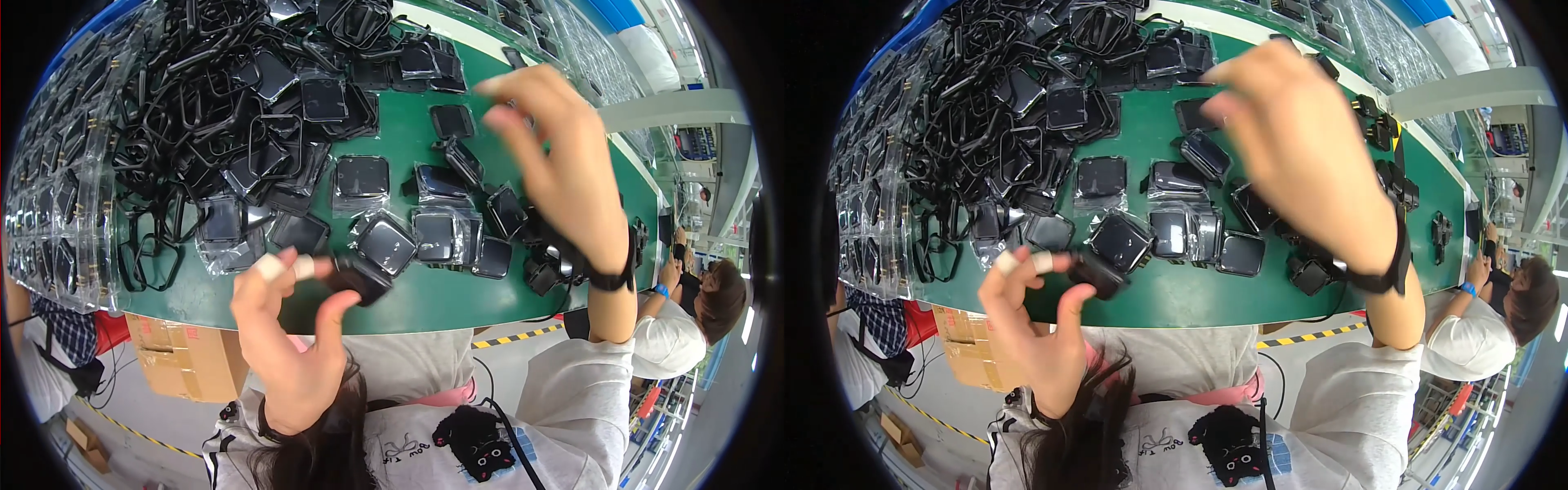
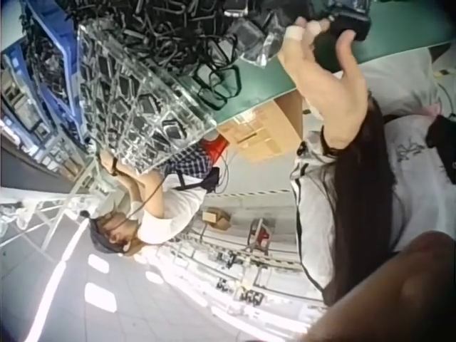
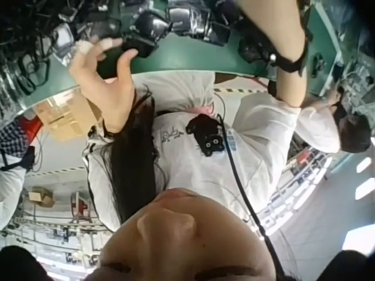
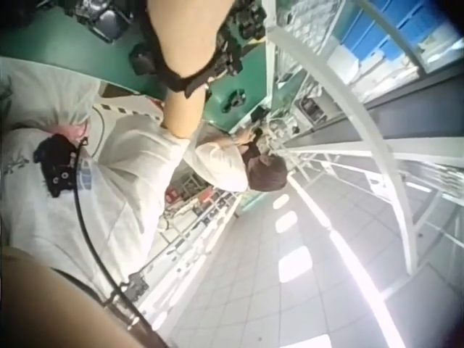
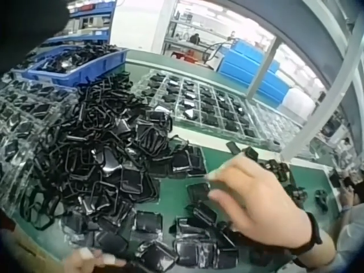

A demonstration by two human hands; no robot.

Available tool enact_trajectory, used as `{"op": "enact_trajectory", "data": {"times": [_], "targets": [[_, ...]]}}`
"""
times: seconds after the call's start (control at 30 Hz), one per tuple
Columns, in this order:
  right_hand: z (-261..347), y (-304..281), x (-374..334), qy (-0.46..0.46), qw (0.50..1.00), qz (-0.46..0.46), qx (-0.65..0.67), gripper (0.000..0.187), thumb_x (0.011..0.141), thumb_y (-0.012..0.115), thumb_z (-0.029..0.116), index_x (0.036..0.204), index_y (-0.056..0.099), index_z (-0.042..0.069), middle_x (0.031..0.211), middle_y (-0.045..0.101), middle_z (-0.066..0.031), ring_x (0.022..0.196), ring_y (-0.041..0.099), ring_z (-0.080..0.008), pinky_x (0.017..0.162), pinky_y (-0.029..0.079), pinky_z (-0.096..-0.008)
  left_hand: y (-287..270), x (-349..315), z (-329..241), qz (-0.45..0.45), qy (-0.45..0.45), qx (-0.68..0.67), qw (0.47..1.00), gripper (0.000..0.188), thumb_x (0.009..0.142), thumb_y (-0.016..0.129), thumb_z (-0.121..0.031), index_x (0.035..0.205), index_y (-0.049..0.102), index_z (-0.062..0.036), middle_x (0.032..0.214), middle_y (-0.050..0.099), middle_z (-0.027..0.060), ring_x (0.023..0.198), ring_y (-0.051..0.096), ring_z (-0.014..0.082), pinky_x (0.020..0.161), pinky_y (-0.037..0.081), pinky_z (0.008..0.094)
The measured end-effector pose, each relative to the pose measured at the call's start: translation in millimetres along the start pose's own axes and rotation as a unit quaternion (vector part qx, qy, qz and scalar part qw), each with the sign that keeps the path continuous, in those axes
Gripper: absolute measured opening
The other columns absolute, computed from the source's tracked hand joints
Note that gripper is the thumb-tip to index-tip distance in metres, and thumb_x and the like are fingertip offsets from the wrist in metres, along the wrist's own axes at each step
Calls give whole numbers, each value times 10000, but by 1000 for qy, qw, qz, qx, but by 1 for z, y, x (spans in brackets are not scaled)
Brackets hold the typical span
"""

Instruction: The person picks up a smartwatch, peels a protective film from the screen, and presses the watch into a plastic frame by hand. They repeat this process for several smartwatches, placing the assembled units onto the table.

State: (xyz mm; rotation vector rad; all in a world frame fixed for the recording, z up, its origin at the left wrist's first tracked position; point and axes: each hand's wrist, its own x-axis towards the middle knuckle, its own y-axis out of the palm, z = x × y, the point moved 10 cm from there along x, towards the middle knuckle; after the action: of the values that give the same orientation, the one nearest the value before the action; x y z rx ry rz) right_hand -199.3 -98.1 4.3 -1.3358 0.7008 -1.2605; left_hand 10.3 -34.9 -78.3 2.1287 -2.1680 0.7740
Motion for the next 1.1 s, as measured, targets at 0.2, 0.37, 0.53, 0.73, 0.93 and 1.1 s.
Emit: {"op": "enact_trajectory", "data": {"times": [0.2, 0.37, 0.53, 0.73, 0.93, 1.1], "targets": [[110, 49, -24, -139, 958, 145, 203, 273, 733, 642, 42, 991, 570, -14, 906, 531, -151, 807, 536, -272, 637, 476, -331, 8, 5, -7, 4, 11, -20, 1000, 712, 645, 736, 106, 1227, 336, 16, 924, 584, 124, 856, 575, 227, 726, 449, 309], [109, 57, -22, -133, 961, 174, 166, 273, 723, 645, 14, 978, 555, -28, 886, 519, -151, 825, 543, -274, 653, 481, -306, -7, 5, -7, -16, 10, 36, 999, 516, 650, 713, 133, 1093, 477, 12, 958, 567, 140, 850, 602, 236, 732, 481, 285], [97, 32, -26, -104, 922, 88, 363, 277, 720, 652, -81, 972, 553, -22, 886, 539, -147, 776, 592, -268, 652, 483, -311, -9, 4, -15, -16, 39, -33, 999, 290, 637, 724, 110, 874, 596, 2, 967, 556, 129, 857, 611, 281, 639, 511, 312], [90, 15, -42, -90, 883, -18, 460, 244, 731, 659, -105, 923, 552, 1, 881, 545, -127, 751, 604, -252, 649, 489, -319, -17, -4, -51, -49, 220, -104, 969, 243, 630, 754, 61, 823, 623, -8, 948, 552, 130, 839, 627, 315, 550, 520, 332], [82, 15, -47, -57, 862, -17, 503, 224, 735, 686, -66, 893, 546, 10, 932, 539, -145, 792, 600, -257, 660, 495, -331, -20, -10, -60, -82, 316, -160, 932, 349, 647, 753, 55, 951, 605, -29, 948, 552, 139, 855, 633, 313, 600, 539, 342], [70, 18, -52, -18, 820, -42, 571, 235, 739, 688, -50, 934, 565, -5, 954, 531, -154, 795, 582, -251, 649, 483, -324, -2, 5, -39, -2, 170, -268, 948, 488, 679, 718, 81, 1111, 525, -36, 972, 568, 156, 876, 627, 332, 622, 553, 355]]}}
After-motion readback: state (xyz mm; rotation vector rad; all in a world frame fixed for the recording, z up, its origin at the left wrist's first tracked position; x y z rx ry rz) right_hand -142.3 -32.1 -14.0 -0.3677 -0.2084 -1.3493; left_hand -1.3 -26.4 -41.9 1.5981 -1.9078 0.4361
